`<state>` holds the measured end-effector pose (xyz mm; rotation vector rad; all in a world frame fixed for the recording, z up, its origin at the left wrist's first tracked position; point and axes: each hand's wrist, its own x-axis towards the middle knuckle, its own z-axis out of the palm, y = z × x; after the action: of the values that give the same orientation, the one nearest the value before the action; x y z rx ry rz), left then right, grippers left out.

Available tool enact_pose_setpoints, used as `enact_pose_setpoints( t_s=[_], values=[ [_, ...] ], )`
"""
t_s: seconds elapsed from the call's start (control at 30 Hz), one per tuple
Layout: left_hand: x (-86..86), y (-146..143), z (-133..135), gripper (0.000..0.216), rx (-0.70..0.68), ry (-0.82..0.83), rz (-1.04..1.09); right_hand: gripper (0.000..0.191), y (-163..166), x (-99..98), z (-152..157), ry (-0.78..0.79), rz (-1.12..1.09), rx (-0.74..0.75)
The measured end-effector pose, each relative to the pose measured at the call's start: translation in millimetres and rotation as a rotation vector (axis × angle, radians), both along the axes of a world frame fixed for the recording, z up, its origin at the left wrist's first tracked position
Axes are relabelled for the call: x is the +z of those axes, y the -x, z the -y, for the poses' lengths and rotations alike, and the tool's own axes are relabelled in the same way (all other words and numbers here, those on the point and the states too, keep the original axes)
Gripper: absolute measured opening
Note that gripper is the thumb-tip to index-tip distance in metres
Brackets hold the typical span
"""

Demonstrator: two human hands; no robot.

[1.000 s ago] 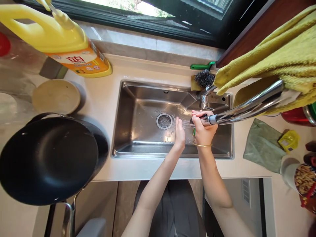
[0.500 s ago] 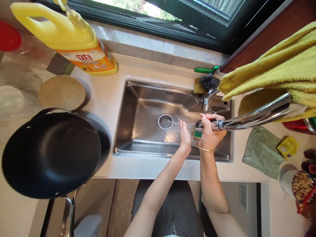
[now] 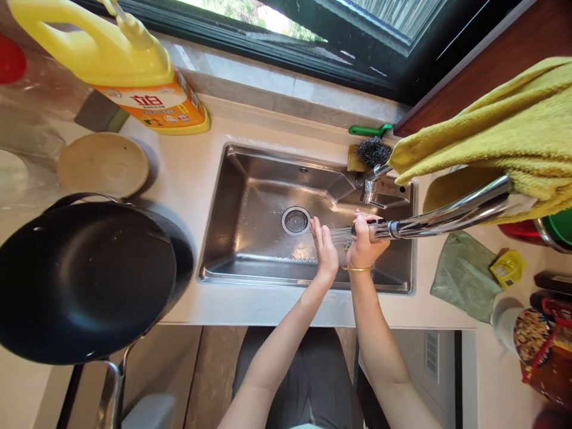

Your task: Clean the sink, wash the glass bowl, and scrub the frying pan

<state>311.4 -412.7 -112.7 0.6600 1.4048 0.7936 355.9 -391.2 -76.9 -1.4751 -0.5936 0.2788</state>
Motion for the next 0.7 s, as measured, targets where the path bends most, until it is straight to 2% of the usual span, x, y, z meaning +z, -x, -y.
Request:
enact_pose_setpoints(
  t_s=[0.13,0.23,0.37,0.57,0.7],
  values=[
    [16.1,3,0,0.054,-0.055,-0.218,-0.08,0.014,-1,4.2,-3,-0.017,0.022,-0.061],
    [33.4,6,-5,0.053,-0.085,-0.336,-0.114,0.017,-3,9.5,-4,0.056,0.062,-0.077],
    [48.7,6,-9,0.053,-0.108,-0.303,-0.069,0.022,-1,20.6,-1,0.185,0.081,-0.038],
    [52.7,2,-1,0.052,-0.131,-0.311,-0.055,0.031,2,28.6,2,0.384,-0.032,0.061],
    [52.6,3,2,0.052,-0.131,-0.308,-0.063,0.035,-1,24.2,4,0.359,-0.011,0.121]
  ],
)
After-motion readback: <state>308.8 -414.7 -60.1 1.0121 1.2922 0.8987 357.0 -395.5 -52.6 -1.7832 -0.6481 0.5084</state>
